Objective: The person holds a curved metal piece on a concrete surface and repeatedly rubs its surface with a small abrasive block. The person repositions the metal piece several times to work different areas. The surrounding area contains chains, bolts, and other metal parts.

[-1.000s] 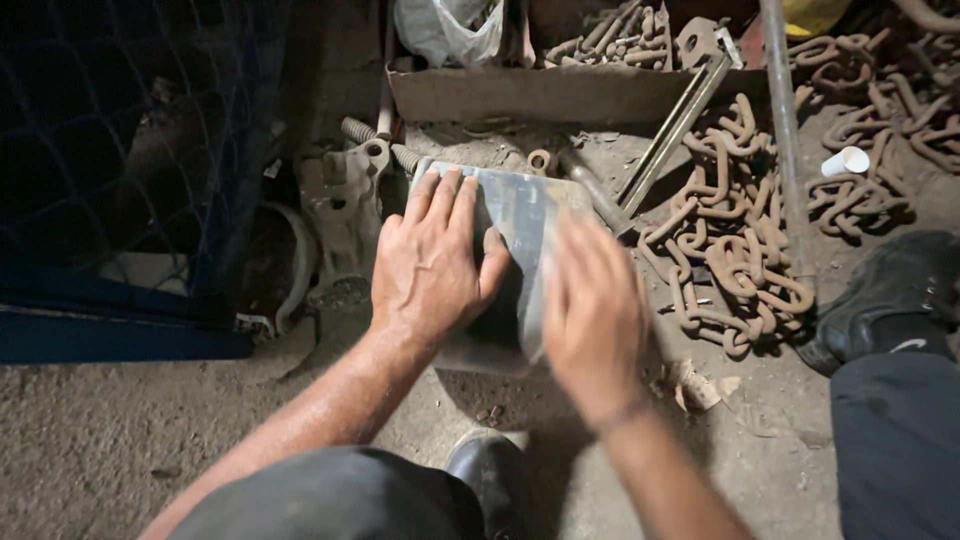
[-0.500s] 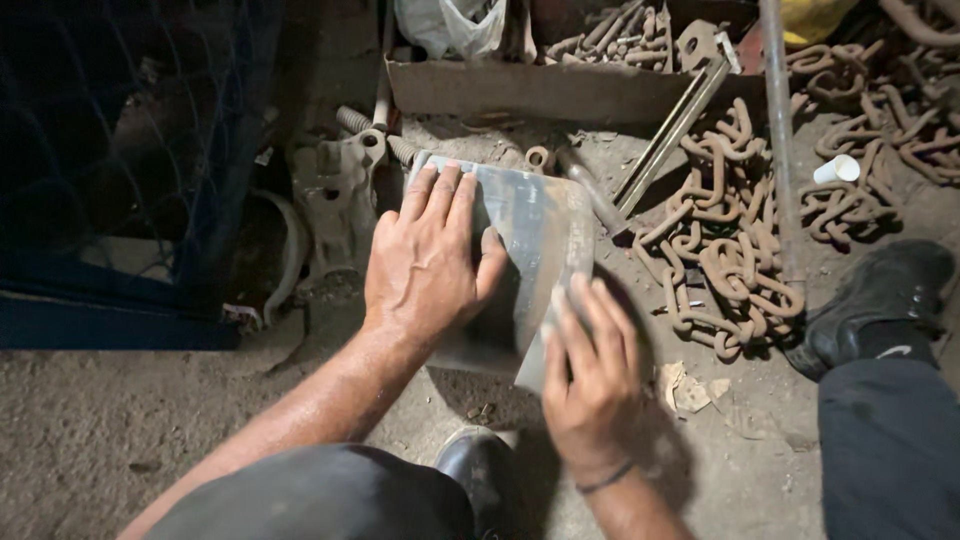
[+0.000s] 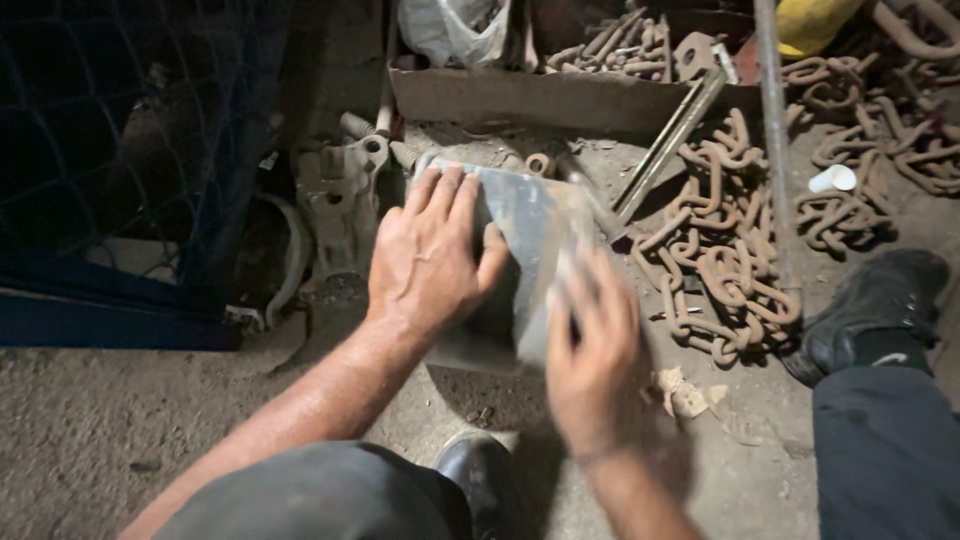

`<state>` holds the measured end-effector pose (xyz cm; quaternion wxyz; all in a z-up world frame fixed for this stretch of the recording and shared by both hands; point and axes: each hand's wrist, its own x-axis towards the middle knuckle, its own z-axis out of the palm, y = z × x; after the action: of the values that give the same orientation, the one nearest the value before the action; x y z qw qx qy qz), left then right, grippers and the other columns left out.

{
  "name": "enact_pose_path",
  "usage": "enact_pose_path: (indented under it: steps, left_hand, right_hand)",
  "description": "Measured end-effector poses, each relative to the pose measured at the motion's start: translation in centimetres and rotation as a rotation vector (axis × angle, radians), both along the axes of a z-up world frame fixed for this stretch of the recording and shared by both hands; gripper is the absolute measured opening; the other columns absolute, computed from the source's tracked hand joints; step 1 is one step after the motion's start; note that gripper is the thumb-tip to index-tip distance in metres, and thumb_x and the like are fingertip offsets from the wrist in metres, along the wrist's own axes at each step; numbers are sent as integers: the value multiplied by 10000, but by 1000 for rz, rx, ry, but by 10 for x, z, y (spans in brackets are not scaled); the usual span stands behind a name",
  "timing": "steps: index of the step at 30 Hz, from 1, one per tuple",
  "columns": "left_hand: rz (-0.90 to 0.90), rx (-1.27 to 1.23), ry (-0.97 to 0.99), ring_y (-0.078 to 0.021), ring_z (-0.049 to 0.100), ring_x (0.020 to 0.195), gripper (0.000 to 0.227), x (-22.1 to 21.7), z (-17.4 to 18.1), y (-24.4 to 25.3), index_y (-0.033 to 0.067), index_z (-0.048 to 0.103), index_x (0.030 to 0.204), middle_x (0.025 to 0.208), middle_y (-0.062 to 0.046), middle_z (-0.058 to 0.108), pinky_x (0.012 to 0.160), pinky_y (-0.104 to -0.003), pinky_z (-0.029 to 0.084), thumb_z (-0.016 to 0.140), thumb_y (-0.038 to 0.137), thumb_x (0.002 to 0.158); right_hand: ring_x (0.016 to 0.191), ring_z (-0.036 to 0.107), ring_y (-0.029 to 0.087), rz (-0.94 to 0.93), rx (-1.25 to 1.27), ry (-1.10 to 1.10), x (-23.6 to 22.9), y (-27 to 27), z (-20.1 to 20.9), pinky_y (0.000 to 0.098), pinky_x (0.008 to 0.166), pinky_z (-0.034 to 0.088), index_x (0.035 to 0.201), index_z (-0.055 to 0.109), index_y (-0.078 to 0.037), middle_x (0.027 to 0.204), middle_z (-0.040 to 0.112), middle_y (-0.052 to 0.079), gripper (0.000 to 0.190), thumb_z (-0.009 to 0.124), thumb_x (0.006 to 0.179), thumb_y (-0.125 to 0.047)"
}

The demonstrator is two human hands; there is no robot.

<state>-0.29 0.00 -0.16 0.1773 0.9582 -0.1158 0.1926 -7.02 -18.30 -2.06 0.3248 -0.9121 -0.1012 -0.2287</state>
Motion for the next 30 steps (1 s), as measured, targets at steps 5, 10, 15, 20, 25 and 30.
enact_pose_path:
  steps: [5, 10, 15, 20, 25, 30]
  left_hand:
    - [10, 40, -23, -373, 517, 1359, 591, 1, -5, -1, -45, 637, 1312, 1410, -229, 602, 886, -482, 516, 617, 368, 890]
    - [15, 43, -31, -381, 512, 1358, 588, 4, 0, -2, -38, 640, 1305, 1406, -229, 599, 895, -487, 514, 621, 380, 892]
    - [16, 36, -9, -368, 511, 1364, 572, 8, 4, -1, -34, 639, 1305, 1405, -222, 599, 927, -476, 524, 615, 366, 897]
    - [-3, -35, 37, -363, 530, 1347, 574, 6, -1, 2, -48, 638, 1300, 1389, -215, 615, 919, -485, 522, 617, 359, 896]
    - [12, 27, -28, -382, 522, 1349, 571, 6, -3, -2, -49, 640, 1303, 1397, -232, 606, 895, -488, 518, 614, 353, 898]
    - [-6, 17, -28, -390, 523, 1344, 587, 9, 3, -2, -56, 637, 1295, 1385, -239, 611, 927, -495, 515, 618, 372, 894]
  right_hand:
    - [1305, 602, 326, 6, -56, -36, 1, -11, -15, 417, 1153, 467, 1224, 710, -51, 1351, 669, 159, 258, 674, 984, -138]
    - [1207, 679, 220, 124, 275, 291, 108, -24, 13, 351, 1085, 512, 1213, 744, -40, 1270, 726, 107, 290, 715, 942, -139]
    - [1249, 645, 227, 109, 309, 218, 95, -19, 8, 353, 1096, 486, 1263, 719, -50, 1337, 695, 120, 304, 677, 974, -137]
    - [1342, 586, 322, 46, -98, -118, -7, -9, -17, 419, 1181, 459, 1248, 719, -45, 1370, 669, 163, 273, 689, 982, -97]
    - [1319, 608, 287, 77, 83, 25, 34, -22, -4, 396, 1150, 467, 1207, 738, -42, 1374, 691, 129, 234, 687, 983, -84]
    - [1226, 698, 187, 140, 225, 372, 121, -27, 20, 324, 1094, 521, 1173, 743, -72, 1269, 740, 71, 276, 764, 917, -171]
